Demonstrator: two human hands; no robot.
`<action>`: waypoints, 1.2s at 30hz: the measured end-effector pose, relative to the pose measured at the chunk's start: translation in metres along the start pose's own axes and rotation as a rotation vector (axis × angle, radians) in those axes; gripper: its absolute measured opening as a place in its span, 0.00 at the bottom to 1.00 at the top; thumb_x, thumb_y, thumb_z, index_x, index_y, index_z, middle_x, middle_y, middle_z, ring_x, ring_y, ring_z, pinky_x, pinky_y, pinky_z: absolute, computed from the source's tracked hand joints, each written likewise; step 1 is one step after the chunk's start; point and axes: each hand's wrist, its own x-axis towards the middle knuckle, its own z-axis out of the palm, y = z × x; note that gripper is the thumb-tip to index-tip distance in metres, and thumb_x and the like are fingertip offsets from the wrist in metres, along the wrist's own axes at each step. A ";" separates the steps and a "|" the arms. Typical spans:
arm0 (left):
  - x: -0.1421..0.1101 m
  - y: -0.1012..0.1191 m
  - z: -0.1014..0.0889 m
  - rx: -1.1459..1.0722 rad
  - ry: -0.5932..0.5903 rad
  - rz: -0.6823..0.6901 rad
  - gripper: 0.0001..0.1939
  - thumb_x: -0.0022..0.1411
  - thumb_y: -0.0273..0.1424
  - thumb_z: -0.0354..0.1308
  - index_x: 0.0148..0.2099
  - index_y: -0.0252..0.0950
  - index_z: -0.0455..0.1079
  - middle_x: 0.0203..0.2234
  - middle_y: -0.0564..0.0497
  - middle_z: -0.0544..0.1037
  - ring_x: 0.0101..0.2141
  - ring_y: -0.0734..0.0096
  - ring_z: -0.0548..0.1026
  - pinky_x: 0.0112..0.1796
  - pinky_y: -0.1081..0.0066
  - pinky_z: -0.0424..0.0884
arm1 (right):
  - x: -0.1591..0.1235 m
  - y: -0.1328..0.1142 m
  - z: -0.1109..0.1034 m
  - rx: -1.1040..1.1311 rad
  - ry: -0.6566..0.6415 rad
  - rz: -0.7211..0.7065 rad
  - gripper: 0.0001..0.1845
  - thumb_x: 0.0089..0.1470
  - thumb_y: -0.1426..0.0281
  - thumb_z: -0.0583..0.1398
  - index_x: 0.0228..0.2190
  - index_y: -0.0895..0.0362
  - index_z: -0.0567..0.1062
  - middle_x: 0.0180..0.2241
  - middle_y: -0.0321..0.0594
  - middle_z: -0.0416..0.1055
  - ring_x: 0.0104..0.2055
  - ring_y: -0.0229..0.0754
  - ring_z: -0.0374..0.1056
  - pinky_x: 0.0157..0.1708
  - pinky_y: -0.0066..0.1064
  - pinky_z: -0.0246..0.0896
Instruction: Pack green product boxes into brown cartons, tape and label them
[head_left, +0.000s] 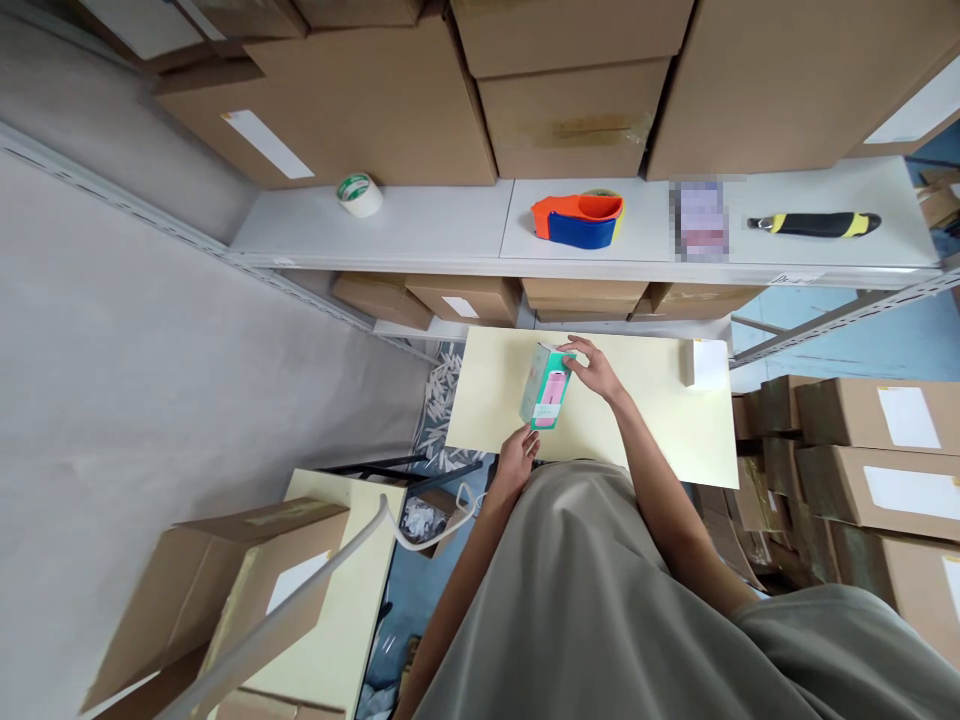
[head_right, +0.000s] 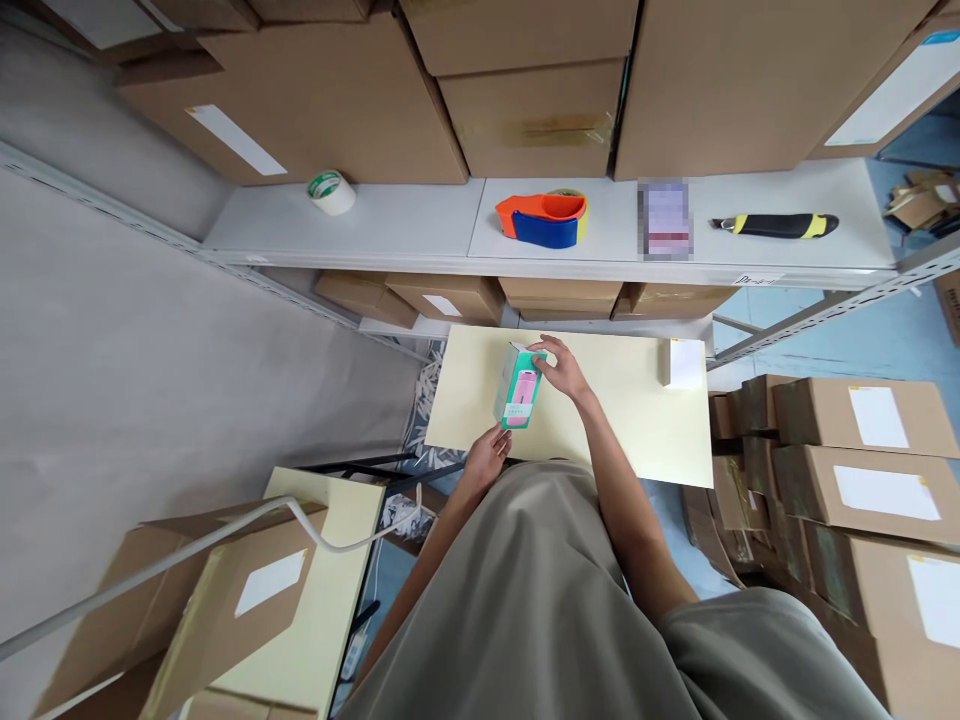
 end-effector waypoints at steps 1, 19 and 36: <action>-0.001 -0.001 0.000 0.003 -0.008 0.011 0.06 0.63 0.24 0.71 0.39 0.37 0.76 0.35 0.50 0.82 0.37 0.74 0.79 0.40 0.77 0.73 | 0.000 -0.001 0.001 0.002 0.005 0.004 0.23 0.60 0.43 0.66 0.43 0.47 0.84 0.55 0.45 0.82 0.73 0.57 0.66 0.73 0.55 0.58; 0.000 0.009 -0.010 0.022 -0.001 0.005 0.15 0.73 0.43 0.66 0.49 0.35 0.76 0.41 0.41 0.86 0.40 0.66 0.85 0.41 0.71 0.78 | -0.008 -0.008 -0.005 0.342 -0.041 0.118 0.22 0.49 0.50 0.75 0.36 0.50 0.78 0.47 0.42 0.82 0.57 0.54 0.77 0.58 0.47 0.72; 0.011 0.009 -0.016 -0.017 -0.011 0.033 0.09 0.73 0.36 0.62 0.46 0.35 0.77 0.40 0.43 0.86 0.41 0.65 0.84 0.49 0.68 0.78 | -0.007 -0.025 -0.001 0.222 -0.037 0.078 0.20 0.50 0.50 0.74 0.34 0.51 0.77 0.48 0.46 0.84 0.60 0.57 0.78 0.61 0.52 0.72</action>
